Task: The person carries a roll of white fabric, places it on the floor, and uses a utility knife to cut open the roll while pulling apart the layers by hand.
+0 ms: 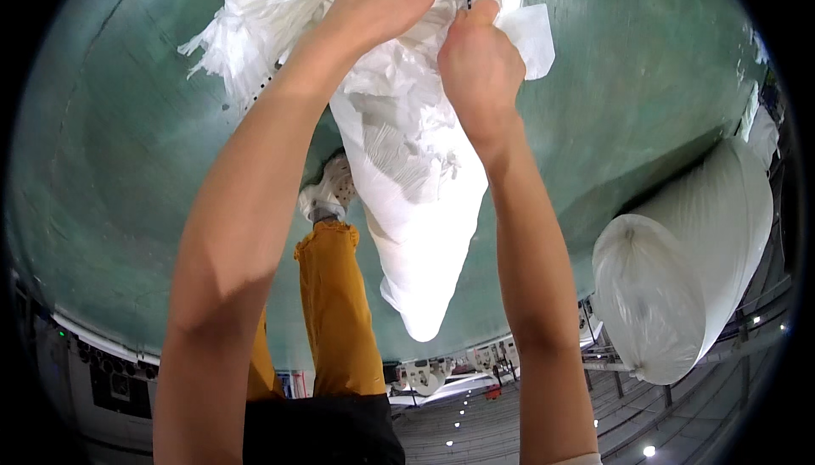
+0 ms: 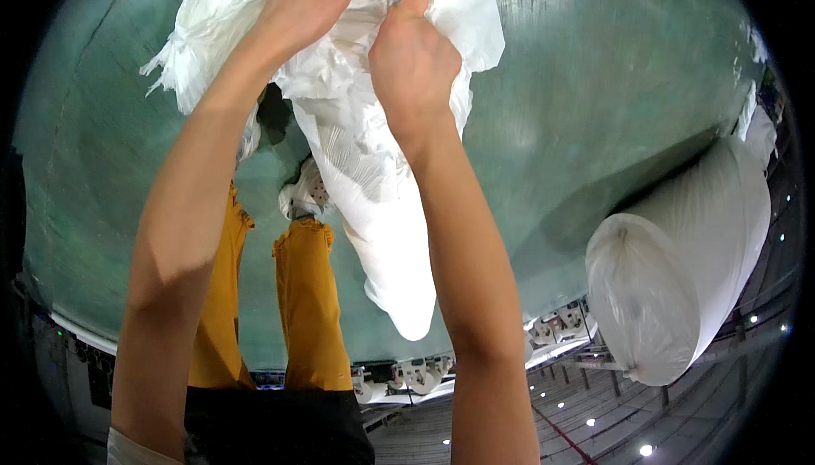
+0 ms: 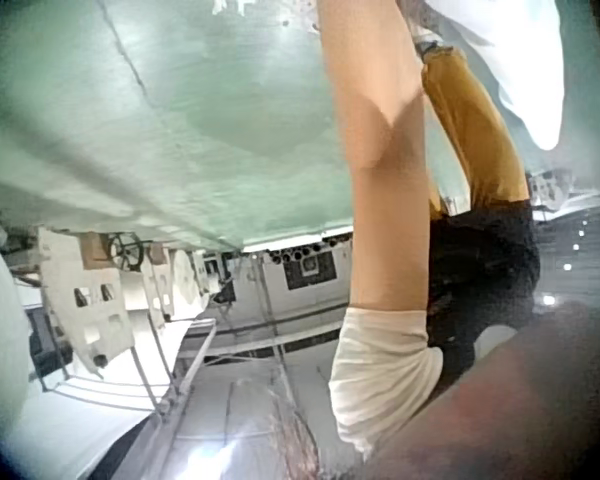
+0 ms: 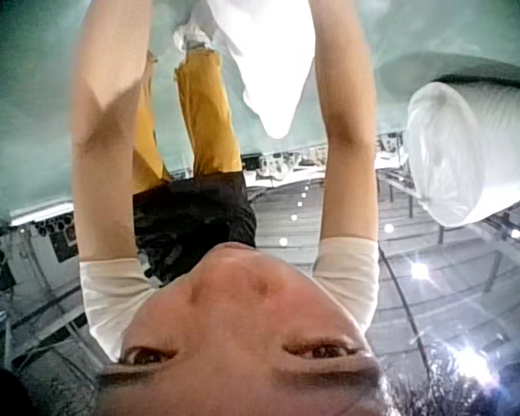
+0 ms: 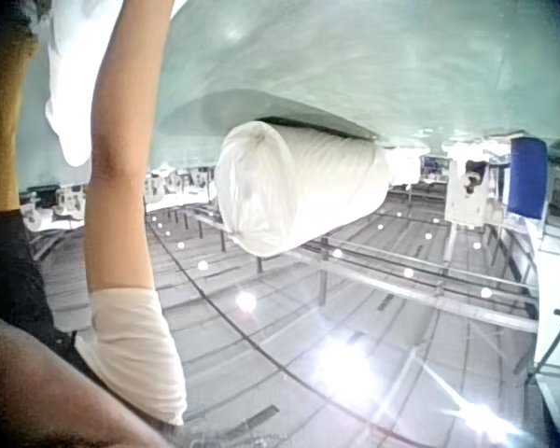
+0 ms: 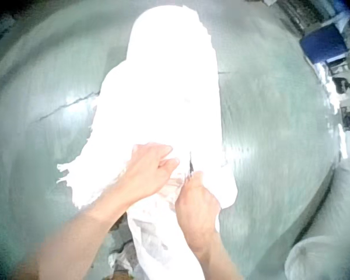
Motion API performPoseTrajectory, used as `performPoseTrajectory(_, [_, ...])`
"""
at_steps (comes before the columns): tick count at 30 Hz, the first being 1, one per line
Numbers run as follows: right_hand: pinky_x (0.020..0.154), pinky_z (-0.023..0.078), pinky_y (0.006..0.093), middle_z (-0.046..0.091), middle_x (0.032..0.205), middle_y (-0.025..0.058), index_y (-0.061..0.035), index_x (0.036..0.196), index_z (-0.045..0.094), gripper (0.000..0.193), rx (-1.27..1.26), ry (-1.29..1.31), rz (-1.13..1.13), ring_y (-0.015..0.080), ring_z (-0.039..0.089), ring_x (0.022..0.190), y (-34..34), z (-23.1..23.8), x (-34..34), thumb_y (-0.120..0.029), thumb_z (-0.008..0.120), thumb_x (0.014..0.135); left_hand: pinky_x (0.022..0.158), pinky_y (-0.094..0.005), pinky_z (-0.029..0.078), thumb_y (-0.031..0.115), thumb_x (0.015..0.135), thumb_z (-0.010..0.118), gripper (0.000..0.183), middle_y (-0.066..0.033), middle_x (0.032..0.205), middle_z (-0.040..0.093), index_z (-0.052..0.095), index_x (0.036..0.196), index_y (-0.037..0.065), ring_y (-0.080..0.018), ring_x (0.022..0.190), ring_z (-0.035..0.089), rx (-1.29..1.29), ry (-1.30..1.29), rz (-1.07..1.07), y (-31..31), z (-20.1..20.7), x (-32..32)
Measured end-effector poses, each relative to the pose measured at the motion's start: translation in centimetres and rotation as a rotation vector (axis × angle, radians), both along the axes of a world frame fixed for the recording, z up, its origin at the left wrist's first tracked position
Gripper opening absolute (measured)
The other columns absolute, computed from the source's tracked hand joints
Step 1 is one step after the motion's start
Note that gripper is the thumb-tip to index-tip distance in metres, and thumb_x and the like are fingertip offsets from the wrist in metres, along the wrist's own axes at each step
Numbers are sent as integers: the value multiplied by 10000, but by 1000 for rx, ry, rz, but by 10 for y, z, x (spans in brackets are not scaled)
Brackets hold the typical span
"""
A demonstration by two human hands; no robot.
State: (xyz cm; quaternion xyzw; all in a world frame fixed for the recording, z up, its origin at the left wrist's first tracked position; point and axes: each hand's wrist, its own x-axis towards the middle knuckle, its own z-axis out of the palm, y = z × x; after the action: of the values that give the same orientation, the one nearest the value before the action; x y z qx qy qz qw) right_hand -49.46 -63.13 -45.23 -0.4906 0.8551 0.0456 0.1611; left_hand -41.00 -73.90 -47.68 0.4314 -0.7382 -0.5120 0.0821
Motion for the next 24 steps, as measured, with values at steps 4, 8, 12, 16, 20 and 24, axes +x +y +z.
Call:
performPoseTrajectory(4, [435,479,367,582,536,124,27,844,402,160,18,31,3,281,609,493,16,-4,5,-78,507,784,730,-411,428,188,785,550,250,-252,837,595,600,846,-49,-385,808,567,74,90,66,5,-3,-3])
performPoseTrajectory(8, [467,483,413,595,568,171,0,861,405,215,3,19,-45,329,610,519,44,-4,11,-201,476,882,702,-360,445,206,807,543,289,-240,817,606,587,879,-70,-287,773,597,-101,84,120,9,-6,-4])
performPoseTrajectory(12, [493,486,433,592,565,174,-7,865,394,218,124,-71,-76,338,610,528,69,3,17,-215,451,893,714,-349,447,198,807,541,293,-199,824,629,595,915,-68,-260,792,601,129,133,169,11,11,-5])
performPoseTrajectory(16, [516,475,462,592,574,181,-10,900,384,220,187,-150,-171,361,605,552,92,12,26,-224,431,900,715,-349,447,196,809,539,289,-189,826,633,597,913,-67,-255,794,601,75,112,120,12,12,-4])
performPoseTrajectory(20, [512,463,475,580,566,197,-8,918,395,210,199,-258,-188,379,589,535,92,34,34,-212,437,893,652,-329,425,258,831,558,316,-127,738,598,581,884,-53,-199,705,542,-16,140,133,11,-8,16])
performPoseTrajectory(24, [493,455,482,570,561,209,-8,890,416,201,65,-259,-219,385,584,525,39,45,13,-204,463,884,565,-389,370,275,801,593,336,-145,591,500,518,697,-35,-231,539,448,170,86,200,10,-10,9])
